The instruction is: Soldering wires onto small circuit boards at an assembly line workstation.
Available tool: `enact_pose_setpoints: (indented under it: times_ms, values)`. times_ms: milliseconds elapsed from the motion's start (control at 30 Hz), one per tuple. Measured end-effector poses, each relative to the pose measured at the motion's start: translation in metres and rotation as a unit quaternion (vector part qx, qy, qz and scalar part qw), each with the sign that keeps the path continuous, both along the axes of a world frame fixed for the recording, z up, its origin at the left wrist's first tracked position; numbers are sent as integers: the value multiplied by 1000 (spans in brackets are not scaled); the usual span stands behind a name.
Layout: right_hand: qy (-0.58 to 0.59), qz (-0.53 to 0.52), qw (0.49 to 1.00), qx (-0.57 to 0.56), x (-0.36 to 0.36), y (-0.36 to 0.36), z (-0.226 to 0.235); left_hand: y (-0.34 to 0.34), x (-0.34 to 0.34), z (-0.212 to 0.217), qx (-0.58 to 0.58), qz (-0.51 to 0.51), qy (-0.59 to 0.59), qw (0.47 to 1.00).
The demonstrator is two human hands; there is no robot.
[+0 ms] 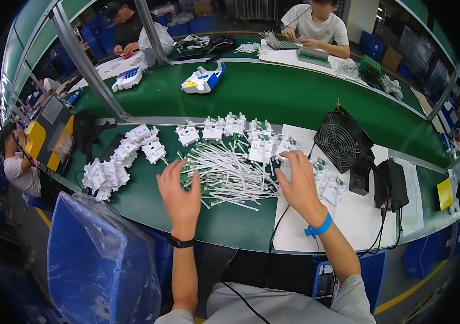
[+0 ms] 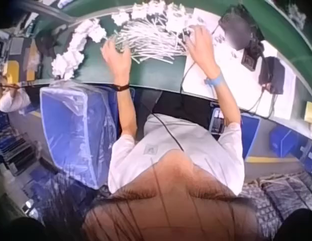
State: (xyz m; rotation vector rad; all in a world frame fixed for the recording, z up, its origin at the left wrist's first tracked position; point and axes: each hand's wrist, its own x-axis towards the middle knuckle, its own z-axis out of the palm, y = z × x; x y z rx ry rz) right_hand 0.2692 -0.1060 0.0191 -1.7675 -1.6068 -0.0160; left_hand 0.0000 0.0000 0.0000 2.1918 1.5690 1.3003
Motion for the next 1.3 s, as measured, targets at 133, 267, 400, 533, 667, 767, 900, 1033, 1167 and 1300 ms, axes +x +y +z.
enact_pose_setpoints:
  times_ms: [133, 267, 400, 533, 667, 767, 900, 1033, 1167, 1300]
  values:
    - [5, -53, 999, 8, 4, 7, -13, 42, 33, 25, -37, -51, 37, 997]
    - [12, -30, 999, 20, -9, 18, -12, 127, 73, 26, -99, -30, 124, 987]
    - [0, -10, 999, 31, -15, 19, 0, 192, 75, -3, -61, -111, 198, 972]
    - [-8, 16, 998, 53, -7, 33, 9, 204, 64, -4, -47, -165, 189, 967]
    - [1, 129, 991, 49, -19, 78, 13, 209, 54, -10, -62, -180, 199, 961]
    - [-71, 105, 988, 85, -37, 126, 3, 208, 49, -17, 1, -169, 194, 966]
    - [-222, -36, 974, -18, -42, 173, -14, 195, 58, -13, 16, -174, 185, 967]
    - [-253, -73, 962, -69, -46, 198, -22, 185, 69, -10, 46, -238, 216, 946]
    - [-223, -70, 961, -151, -37, 203, -26, 182, 74, -10, 48, -262, 236, 935]
    - [-164, 13, 973, -162, -24, 195, -25, 190, 72, -12, 64, -285, 266, 919]
